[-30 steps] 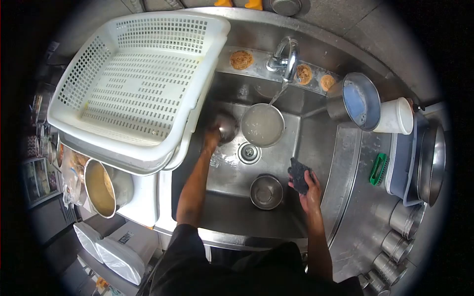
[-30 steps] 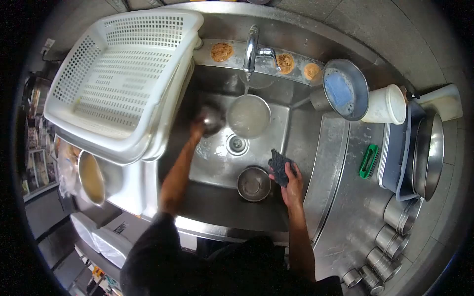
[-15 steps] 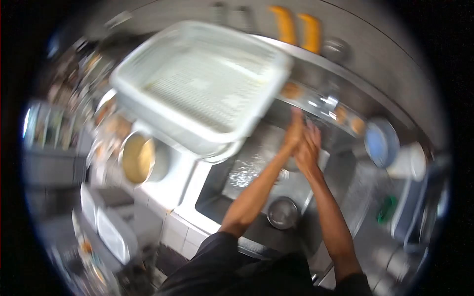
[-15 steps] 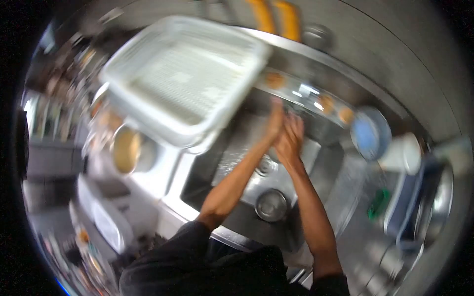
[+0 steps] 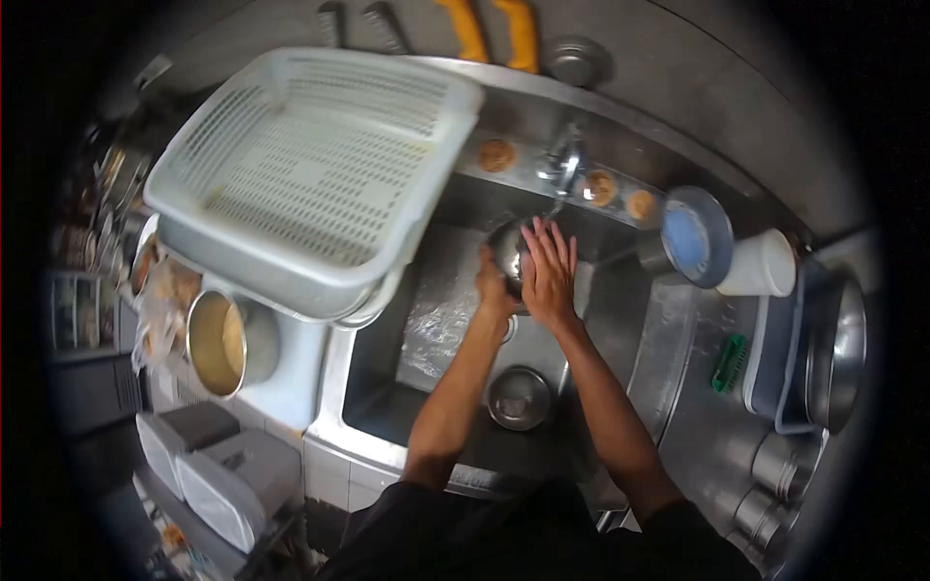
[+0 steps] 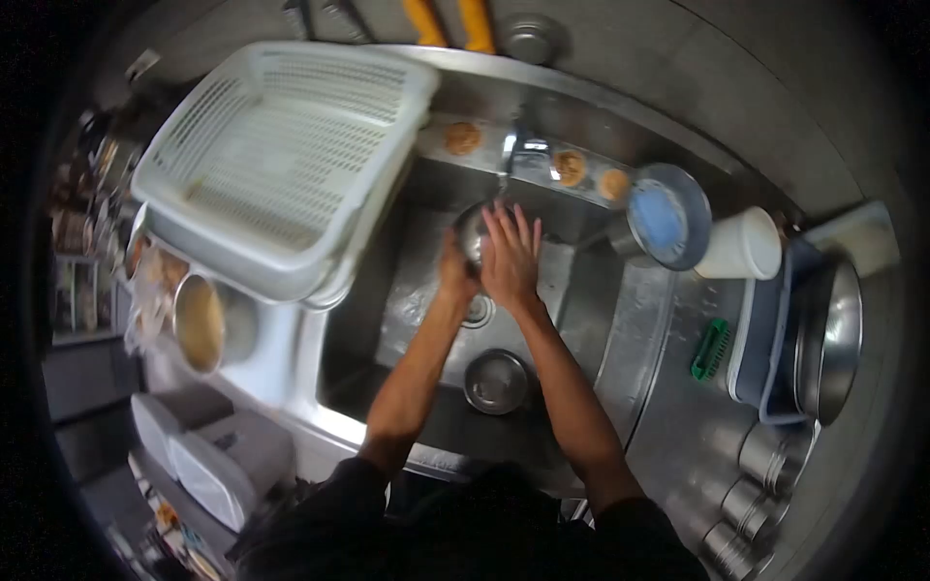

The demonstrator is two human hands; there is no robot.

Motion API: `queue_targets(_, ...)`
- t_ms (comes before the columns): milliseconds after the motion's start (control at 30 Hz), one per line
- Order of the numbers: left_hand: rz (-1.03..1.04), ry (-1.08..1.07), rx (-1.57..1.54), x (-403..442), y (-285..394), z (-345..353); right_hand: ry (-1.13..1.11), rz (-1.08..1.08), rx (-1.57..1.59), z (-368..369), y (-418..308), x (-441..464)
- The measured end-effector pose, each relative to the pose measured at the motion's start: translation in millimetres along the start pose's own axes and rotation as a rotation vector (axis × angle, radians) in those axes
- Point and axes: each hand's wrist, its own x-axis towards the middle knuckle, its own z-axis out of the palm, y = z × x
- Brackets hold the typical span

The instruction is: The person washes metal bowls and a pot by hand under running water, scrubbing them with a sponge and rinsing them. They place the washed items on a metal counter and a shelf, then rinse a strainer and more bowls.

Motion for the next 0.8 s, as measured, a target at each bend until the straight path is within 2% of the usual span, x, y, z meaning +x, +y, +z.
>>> queue_targets(33, 0.032, -0.078, 0.092, -18, 13, 13, 0.009, 0.02, -0.022, -5, 17, 19)
queue_targets(100, -0.05, 0.06, 0.054, -43, 37, 42, -0.157, 0.668, 0.391, -11, 48, 43)
queue_targets(133, -0.034, 0.059, 0.066, -47, 41, 48, -0.143, 0.68, 0.393, -14, 54, 39)
queue_targets(167, -0.042, 0.057, 0.078, -39, 37, 34, -0.194, 0.725, 0.733, -18, 59, 34)
queue_targets(200, 0.073, 0.093, 0.194, -23, 35, 21, -0.239, 0.74, 1.073, -19, 65, 37)
queue_targets(233, 0.189, 0.126, 0.308, -10, 35, 14, -0.224, 0.735, 1.075, -23, 59, 37)
queue_targets(300, 0.2, 0.139, 0.407, -19, 32, 39, -0.15, 0.66, 0.816, -37, 37, 24)
queue_targets(333, 0.284, 0.113, 0.514, -31, 24, 64, -0.283, 0.54, 0.626, -39, 27, 22)
queue_targets(367, 0.363, 0.088, 0.622, -38, 14, 73, -0.428, 0.303, 0.538, -17, 28, 21)
queue_targets(400, 0.212, -0.101, 0.454, -21, 18, 53, -0.535, 0.247, 0.526, -6, 32, 6)
queue_targets(433, 0.207, -0.117, 0.465, -22, 27, 55, -0.637, 0.175, 0.51, -16, 20, 9)
queue_targets(467, 0.012, -0.2, 0.388, -32, 37, 62, -0.616, 0.178, 0.509, -8, 27, 10)
queue_targets(500, -0.191, -0.272, 0.308, -47, 41, 68, -0.546, 0.088, 0.349, -1, 33, 7)
queue_targets(533, 0.026, -0.06, 0.277, -84, 35, 105, -0.479, 0.006, 0.191, 5, 38, 0)
queue_targets(567, 0.015, -0.064, 0.284, -64, 26, 79, -0.693, 0.112, 0.079, -10, 45, 14)
queue_targets(600, 0.051, -0.01, 0.38, -24, 16, 34, -0.963, 0.062, 0.141, -30, 37, 25)
queue_targets(667, -0.011, -0.061, 0.422, -17, 25, 27, -1.047, 0.094, 0.264, -62, 6, 7)
queue_targets(700, -0.041, -0.088, 0.444, -13, 30, 23, -0.974, 0.012, 0.202, -49, 6, -8)
queue_targets(767, -0.206, -0.201, 0.477, -44, 21, 57, -1.011, 0.068, 0.133, -52, 16, 9)
queue_targets(800, 0.024, -0.207, 0.704, -16, 0, 18, -0.988, 0.063, -0.118, -44, 33, 10)
